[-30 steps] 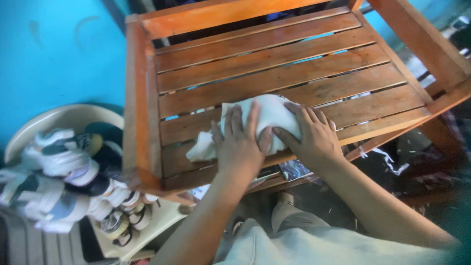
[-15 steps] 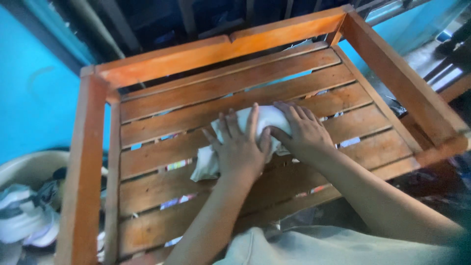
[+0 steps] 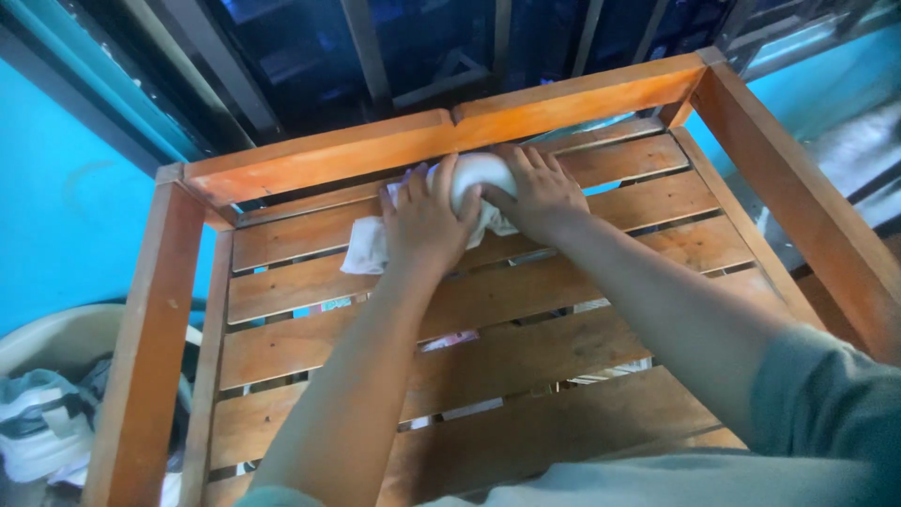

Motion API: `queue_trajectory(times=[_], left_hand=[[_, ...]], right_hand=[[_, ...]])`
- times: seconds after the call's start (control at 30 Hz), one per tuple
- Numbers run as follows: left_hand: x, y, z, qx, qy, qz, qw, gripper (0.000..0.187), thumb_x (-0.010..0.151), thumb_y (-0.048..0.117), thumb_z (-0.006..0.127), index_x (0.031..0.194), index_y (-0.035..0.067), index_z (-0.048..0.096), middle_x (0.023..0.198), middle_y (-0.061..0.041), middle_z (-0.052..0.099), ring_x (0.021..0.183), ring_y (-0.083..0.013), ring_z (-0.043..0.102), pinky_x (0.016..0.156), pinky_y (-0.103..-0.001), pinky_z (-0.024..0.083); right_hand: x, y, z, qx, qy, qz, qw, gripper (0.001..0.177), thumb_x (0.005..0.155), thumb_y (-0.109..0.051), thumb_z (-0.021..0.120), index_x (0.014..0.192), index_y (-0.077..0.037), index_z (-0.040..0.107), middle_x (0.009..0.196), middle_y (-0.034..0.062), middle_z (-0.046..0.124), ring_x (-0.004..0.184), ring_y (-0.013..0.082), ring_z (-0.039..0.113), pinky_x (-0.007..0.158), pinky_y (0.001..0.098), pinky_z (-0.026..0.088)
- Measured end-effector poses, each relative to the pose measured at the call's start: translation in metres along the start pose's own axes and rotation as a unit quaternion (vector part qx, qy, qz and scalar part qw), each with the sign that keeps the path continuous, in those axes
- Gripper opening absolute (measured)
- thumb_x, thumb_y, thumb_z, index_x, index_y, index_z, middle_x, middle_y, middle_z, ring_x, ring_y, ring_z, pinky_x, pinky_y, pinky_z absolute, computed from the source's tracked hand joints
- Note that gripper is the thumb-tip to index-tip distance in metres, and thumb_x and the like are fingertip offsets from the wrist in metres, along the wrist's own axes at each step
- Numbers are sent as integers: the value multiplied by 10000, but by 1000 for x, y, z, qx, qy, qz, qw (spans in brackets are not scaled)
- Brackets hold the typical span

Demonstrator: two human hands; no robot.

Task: Wiping down a wooden slatted shelf with a white cloth.

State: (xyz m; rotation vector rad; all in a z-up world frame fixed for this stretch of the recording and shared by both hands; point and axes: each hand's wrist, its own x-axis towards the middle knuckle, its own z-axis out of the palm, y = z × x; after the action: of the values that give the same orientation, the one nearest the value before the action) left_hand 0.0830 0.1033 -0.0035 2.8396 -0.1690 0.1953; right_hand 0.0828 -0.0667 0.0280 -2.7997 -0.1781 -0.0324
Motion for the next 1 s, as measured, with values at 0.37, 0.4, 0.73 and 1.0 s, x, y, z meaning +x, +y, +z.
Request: queue_trajectory(times=[0.37,0.4,0.73,1.0], left_hand=[[-14,1,-11,-30,-38,-1,999,664,1046,660,236,1635,358,192,1558,-155,424,1520,-357,354,1237,-601,174],[-19,1,-12,-38,-44,4,998,667,1044,662,241,1638,366,176,1547,-165,437,1518,-367,357,1240,-595,174],[-90,-9,-29,-43,-67,31,996,677,1052,640,247,1648,347,113,1558,-197,406,1517,-419,322,1199,-621,259],[-173,-34,-42,-35,-59,37,997,690,1045,643,252,1649,339,114,1561,-178,396,1537,-429,273,1212,-613,252]], right_hand=[[-1,21,21,39,24,-27,999,610,1027,-621,497,1413,-149,468,1402,168,535,1405,441,460,1215,564,290],[-2,27,27,25,30,-27,999,614,1011,-627,512,1359,-123,484,1396,189,526,1383,463,468,1201,568,328],[-79,-8,18,48,7,10,999,725,997,-700,462,1520,-202,392,1483,115,461,1503,370,325,1260,559,227],[-165,-58,29,48,44,15,998,675,998,-656,513,1527,-253,398,1433,70,507,1491,311,357,1235,587,248]])
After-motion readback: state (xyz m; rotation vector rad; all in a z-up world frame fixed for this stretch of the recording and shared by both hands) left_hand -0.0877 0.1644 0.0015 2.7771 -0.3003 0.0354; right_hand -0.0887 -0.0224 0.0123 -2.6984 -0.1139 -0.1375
